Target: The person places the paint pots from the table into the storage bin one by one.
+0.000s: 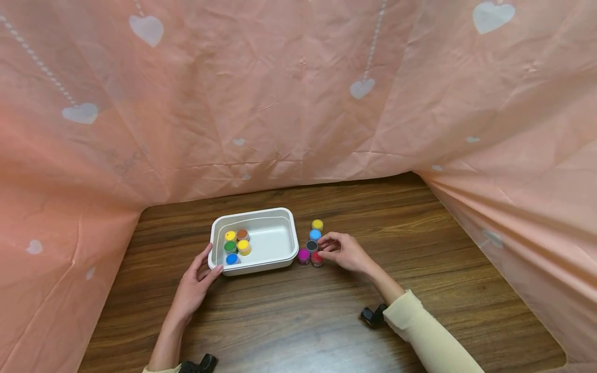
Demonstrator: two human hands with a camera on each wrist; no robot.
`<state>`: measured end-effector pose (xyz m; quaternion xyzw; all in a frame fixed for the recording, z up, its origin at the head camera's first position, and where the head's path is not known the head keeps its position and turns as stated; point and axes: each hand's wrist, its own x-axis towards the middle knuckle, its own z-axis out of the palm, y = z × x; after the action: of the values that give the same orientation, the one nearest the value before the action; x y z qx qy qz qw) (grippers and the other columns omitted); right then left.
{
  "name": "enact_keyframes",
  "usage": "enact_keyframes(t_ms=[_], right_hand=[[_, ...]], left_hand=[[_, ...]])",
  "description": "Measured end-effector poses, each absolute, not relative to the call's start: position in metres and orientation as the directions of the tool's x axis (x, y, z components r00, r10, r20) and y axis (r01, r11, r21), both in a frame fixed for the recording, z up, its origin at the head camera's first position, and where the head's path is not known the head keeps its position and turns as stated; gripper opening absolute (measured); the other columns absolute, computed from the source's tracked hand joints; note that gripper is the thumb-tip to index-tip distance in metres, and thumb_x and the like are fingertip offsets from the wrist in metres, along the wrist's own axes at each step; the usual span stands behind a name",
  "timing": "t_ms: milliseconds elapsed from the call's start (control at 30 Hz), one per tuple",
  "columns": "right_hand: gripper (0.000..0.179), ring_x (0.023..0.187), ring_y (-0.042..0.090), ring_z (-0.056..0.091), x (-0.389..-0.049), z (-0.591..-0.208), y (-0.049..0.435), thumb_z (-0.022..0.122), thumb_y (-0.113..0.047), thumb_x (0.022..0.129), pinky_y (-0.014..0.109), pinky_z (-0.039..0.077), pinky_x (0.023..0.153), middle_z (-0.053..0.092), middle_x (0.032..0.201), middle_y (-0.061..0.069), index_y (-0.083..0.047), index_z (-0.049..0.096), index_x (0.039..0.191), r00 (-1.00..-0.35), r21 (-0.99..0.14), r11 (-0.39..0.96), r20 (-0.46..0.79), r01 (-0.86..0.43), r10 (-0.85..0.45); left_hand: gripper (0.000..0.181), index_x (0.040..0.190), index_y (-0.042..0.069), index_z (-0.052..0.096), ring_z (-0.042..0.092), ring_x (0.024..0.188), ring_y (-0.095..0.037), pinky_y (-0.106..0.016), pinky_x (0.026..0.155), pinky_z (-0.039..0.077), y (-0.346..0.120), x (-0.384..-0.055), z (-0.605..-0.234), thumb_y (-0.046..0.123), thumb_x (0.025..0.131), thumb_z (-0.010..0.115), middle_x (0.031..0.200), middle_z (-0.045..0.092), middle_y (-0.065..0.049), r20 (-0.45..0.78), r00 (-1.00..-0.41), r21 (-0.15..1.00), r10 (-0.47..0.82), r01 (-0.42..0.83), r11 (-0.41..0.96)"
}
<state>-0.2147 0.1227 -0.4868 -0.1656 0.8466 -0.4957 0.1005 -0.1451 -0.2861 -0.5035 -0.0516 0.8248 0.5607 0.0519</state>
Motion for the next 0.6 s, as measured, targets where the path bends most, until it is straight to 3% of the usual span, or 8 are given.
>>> enact_keyframes(t_ms=[300, 600], right_hand=[[0.028, 0.096, 0.03, 0.073, -0.2134, -0.4947, 0.122, 0.079, -0.005, 0.091, 0.028, 0.058, 0.081, 0.073, 0.106, 0.023, 0.006, 0.069, 0.114, -0.912, -0.861, 0.478, -0.043, -0.173, -0.408], [0.028, 0.094, 0.024, 0.071, -0.2155, -0.496, 0.1178, 0.084, -0.007, 0.087, 0.03, 0.058, 0.083, 0.073, 0.104, 0.017, 0.002, 0.07, 0.109, -0.922, -0.844, 0.524, -0.111, -0.109, -0.37]], left_hand=[[0.073, 0.165, 0.026, 0.027, 0.057, 0.135, -0.038, -0.017, 0.096, 0.048, -0.286, -0.1446, -0.5024, 0.034, 0.104, 0.065, 0.162, 0.039, -0.02, -0.132, -0.991, 0.93, -0.015, -0.129, 0.346], [0.072, 0.165, 0.027, 0.028, 0.058, 0.135, -0.037, -0.018, 0.096, 0.049, -0.2863, -0.1448, -0.5021, 0.034, 0.104, 0.065, 0.162, 0.038, -0.02, -0.14, -0.99, 0.93, -0.016, -0.137, 0.341]])
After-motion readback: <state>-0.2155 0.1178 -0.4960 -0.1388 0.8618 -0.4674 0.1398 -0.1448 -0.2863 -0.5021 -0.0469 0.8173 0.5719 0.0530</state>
